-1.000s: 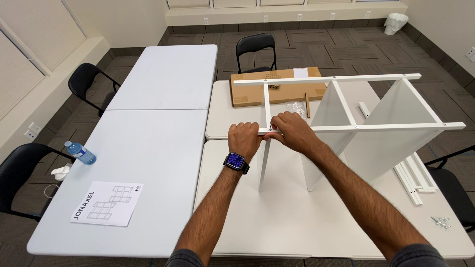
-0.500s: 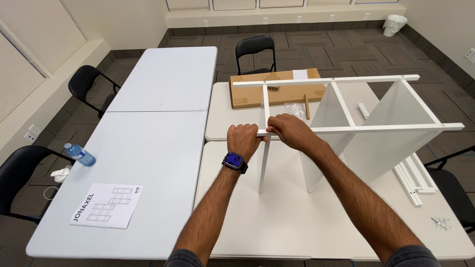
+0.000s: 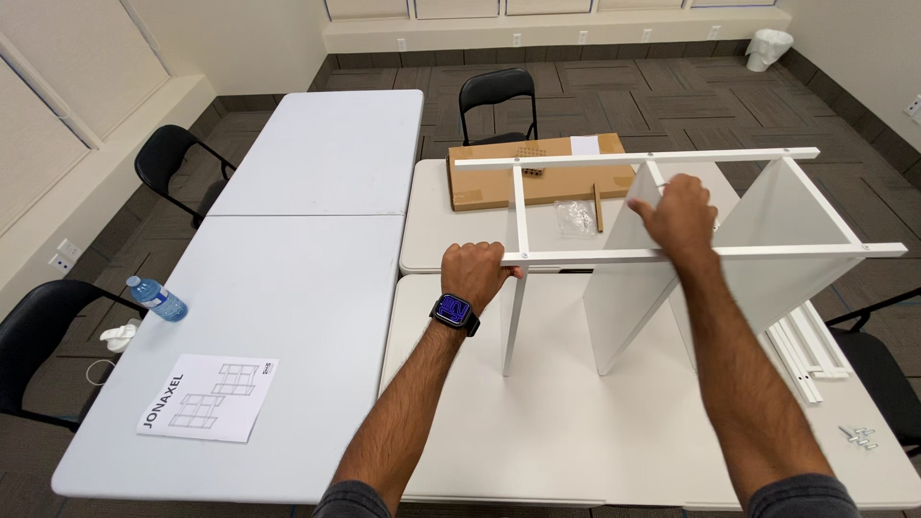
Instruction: The person assembles a white shelving unit on a table. They insert screws into pre-drilled holes on the frame, attach horizontal bars, and tighten the connections by hand. The structure is gradually built into a multi-compartment shelf.
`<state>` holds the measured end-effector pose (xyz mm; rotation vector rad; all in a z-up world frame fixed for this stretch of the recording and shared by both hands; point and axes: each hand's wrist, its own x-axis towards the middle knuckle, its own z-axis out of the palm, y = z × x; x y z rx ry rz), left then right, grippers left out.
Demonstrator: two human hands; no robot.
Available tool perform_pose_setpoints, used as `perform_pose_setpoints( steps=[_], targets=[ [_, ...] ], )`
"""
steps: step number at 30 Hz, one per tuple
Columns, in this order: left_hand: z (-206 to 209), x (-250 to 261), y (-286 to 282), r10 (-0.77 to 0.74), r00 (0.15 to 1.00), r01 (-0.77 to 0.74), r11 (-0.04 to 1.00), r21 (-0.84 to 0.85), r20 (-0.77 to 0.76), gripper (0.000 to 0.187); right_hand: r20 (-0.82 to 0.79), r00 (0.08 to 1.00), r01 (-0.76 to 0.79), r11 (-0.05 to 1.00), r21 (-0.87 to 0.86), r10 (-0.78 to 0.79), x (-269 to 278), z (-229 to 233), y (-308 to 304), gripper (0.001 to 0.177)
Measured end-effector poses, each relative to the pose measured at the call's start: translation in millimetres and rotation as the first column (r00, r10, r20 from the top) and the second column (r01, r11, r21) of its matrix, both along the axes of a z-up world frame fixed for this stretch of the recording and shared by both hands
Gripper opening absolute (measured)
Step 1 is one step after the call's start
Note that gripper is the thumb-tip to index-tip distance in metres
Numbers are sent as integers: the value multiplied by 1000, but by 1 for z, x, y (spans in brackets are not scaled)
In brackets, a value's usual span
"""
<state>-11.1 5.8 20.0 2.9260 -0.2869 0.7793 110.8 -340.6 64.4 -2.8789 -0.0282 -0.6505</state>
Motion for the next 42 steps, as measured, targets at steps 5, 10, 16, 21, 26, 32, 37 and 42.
perform_pose_setpoints(
  steps=[5, 10, 16, 21, 26, 32, 37, 42],
  targets=[
    [-14, 13, 1, 12, 999, -12, 1000, 9, 43, 51, -330, 943, 9, 991, 134, 36, 12, -5, -26, 57],
    [-14, 9, 1, 32, 996, -35, 999, 35, 78, 47, -327, 940, -34, 983, 179, 92, 18, -9, -49, 42],
    [-19, 13, 0, 34, 996, -37, 999, 38, 80, 49, -371, 913, -61, 955, 289, 170, -7, 13, -44, 38],
    [-23, 17, -2, 34, 992, -40, 998, 49, 120, 45, -363, 914, -79, 958, 276, 180, 17, -5, -58, 37],
    [-23, 19, -2, 22, 993, -26, 999, 34, 113, 45, -365, 916, -65, 959, 276, 167, 17, -7, -59, 32],
    [-23, 21, -3, 8, 996, -12, 999, 50, 87, 45, -357, 921, -62, 965, 256, 154, 39, -28, -73, 33],
    [-20, 19, 0, 1, 996, -5, 999, 42, 85, 50, -333, 934, -56, 973, 225, 130, 50, -33, -71, 34],
    [-14, 12, 2, -41, 987, 40, 999, 11, 156, 52, -155, 988, 36, 972, 231, 0, 25, -23, -59, 31]
  ],
)
